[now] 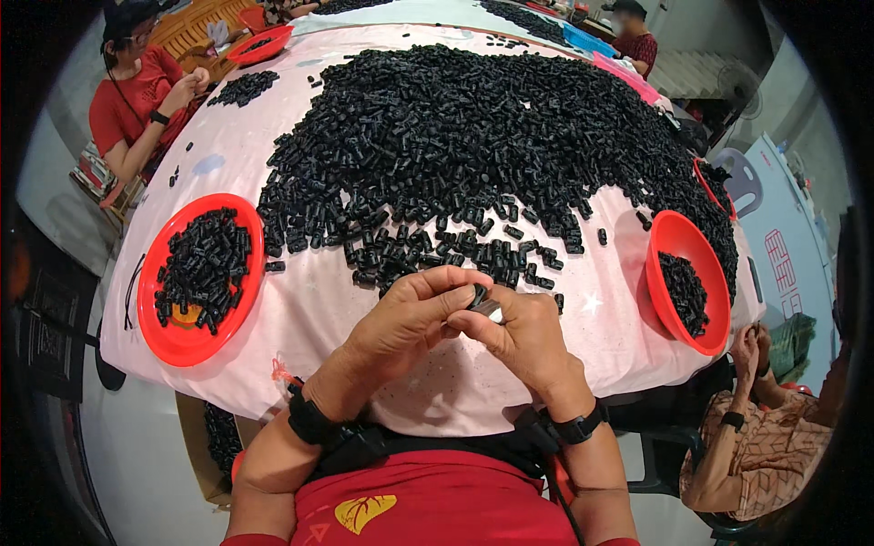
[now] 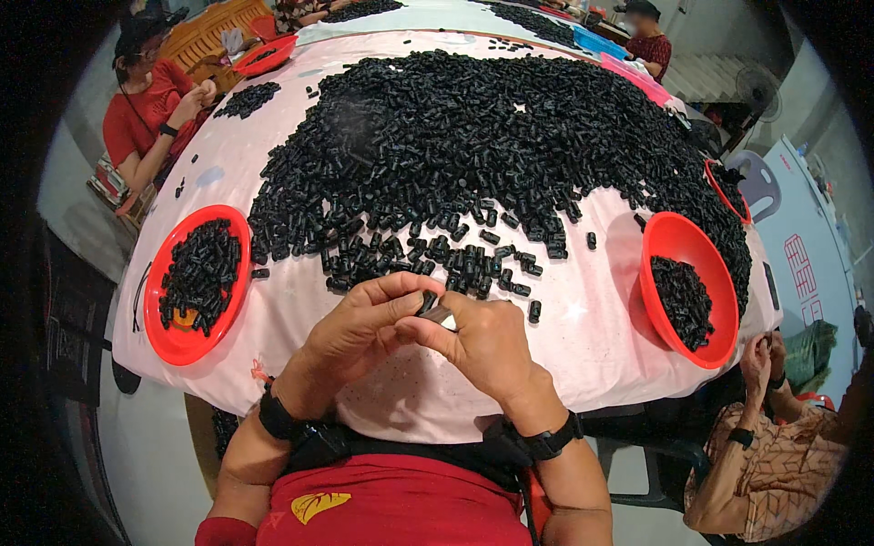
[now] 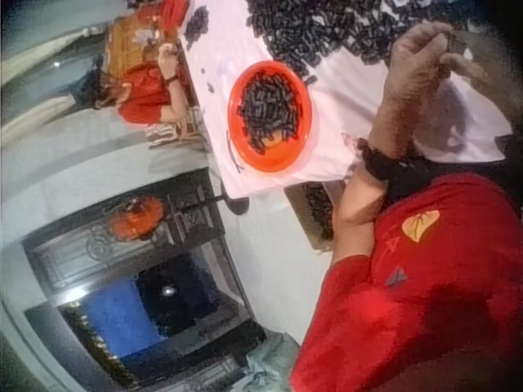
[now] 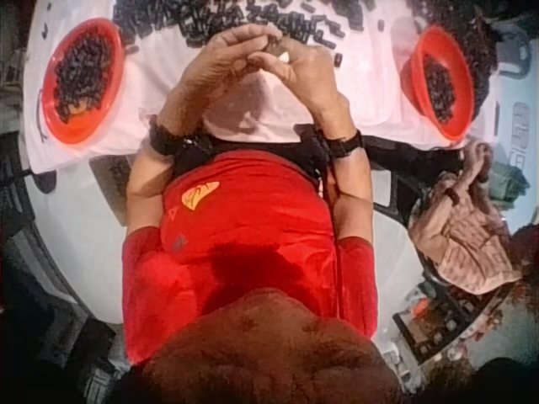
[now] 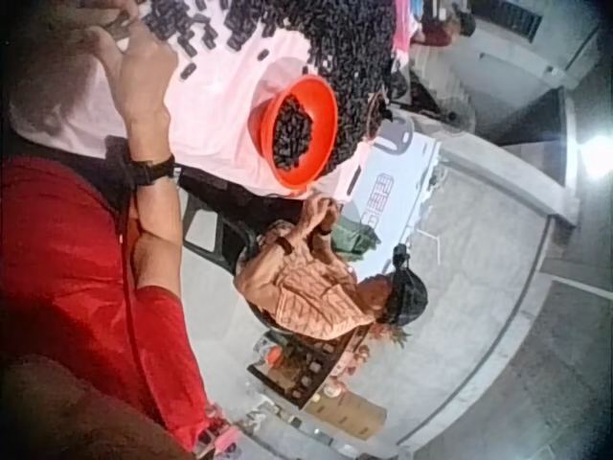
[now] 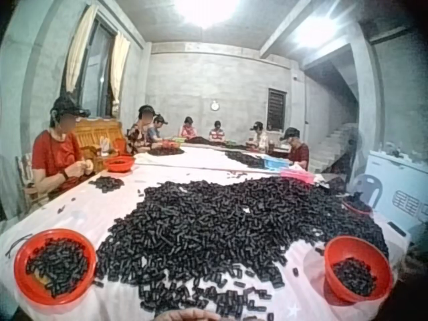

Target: Manually assembling small black plastic components at a workshop table.

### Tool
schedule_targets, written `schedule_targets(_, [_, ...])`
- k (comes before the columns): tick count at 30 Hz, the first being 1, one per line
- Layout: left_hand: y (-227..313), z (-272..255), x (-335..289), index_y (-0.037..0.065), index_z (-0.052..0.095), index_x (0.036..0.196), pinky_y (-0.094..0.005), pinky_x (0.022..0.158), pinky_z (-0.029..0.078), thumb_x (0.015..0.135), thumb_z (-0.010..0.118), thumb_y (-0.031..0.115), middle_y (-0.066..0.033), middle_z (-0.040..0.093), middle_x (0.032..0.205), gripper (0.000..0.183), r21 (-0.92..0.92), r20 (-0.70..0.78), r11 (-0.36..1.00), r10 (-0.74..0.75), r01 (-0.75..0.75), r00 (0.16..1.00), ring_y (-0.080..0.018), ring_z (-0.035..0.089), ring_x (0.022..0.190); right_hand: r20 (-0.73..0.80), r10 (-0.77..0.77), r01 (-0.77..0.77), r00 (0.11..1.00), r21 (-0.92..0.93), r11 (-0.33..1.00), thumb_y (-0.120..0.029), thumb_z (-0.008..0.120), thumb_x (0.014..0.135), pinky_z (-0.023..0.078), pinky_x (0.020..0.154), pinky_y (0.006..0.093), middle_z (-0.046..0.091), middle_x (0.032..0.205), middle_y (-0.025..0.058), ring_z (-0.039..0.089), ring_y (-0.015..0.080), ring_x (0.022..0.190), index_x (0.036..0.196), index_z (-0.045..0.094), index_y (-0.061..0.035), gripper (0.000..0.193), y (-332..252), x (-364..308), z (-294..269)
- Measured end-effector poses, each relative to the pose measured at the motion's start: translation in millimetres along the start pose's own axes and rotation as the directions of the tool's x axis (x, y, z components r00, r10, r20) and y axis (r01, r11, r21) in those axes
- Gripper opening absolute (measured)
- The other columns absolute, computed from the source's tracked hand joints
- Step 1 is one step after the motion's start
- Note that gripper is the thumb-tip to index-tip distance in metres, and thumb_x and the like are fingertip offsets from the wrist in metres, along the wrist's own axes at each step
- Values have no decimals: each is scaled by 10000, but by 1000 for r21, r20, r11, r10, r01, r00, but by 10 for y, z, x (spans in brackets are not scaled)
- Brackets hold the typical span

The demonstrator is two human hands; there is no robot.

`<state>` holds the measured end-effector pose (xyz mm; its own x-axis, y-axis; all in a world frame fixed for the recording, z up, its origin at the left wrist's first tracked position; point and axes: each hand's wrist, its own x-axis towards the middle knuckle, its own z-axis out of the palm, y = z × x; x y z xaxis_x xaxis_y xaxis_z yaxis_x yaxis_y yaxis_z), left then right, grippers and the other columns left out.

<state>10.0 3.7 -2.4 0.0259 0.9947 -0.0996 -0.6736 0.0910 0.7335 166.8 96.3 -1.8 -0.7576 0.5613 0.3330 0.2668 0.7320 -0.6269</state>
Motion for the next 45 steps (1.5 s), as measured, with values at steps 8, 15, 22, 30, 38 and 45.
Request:
schedule_targets(8, [5,-7,11,60,564,1138,-175,720,481,903,639,155,17,606,930,264,-41,-50,998,-48,46,998,-36,570,798,-130,44,11,990,396,918,-172,758,796,510,597,246,688,820,75,649,103,715,955,651,-23,243,-140,18,-99])
schedule_targets(15, [-8,-29,23,78,565,1098,-166,689,464,895,649,163,30,582,903,234,-94,24,995,-39,41,999,-34,531,750,-142,49,19,989,444,896,-145,712,837,496,647,235,678,795,47,614,79,702,973,651,-14,198,-23,32,-26])
schedule_targets(22, [57,14,5,85,570,1085,-181,670,445,905,639,185,38,576,855,217,-80,-39,995,-65,62,997,-43,528,745,-162,121,-17,979,531,847,-126,668,866,454,639,218,653,777,10,558,59,710,955,655,-13,145,-92,43,-28])
schedule_targets(30, [26,-30,27,48,575,1160,-200,686,441,901,643,149,26,593,860,286,57,24,989,134,-136,991,-49,516,736,-219,157,-34,963,480,877,-109,669,863,463,622,219,656,755,26,567,61,691,916,654,-11,112,-171,15,-55])
schedule_targets(38, [12,-34,13,45,582,1118,-199,698,442,939,587,162,24,601,929,214,102,-9,991,82,-81,997,-45,543,777,-148,61,-33,987,181,983,-221,745,810,473,475,247,655,658,83,629,132,547,796,628,-12,240,-185,-5,-128])
schedule_targets(45, [11,-24,18,39,572,1132,-223,752,477,961,549,165,11,615,979,214,114,83,993,26,-36,996,-55,583,852,-100,111,-92,989,181,979,-382,811,709,466,453,282,616,582,70,628,171,508,744,616,-39,397,-103,-25,-96])
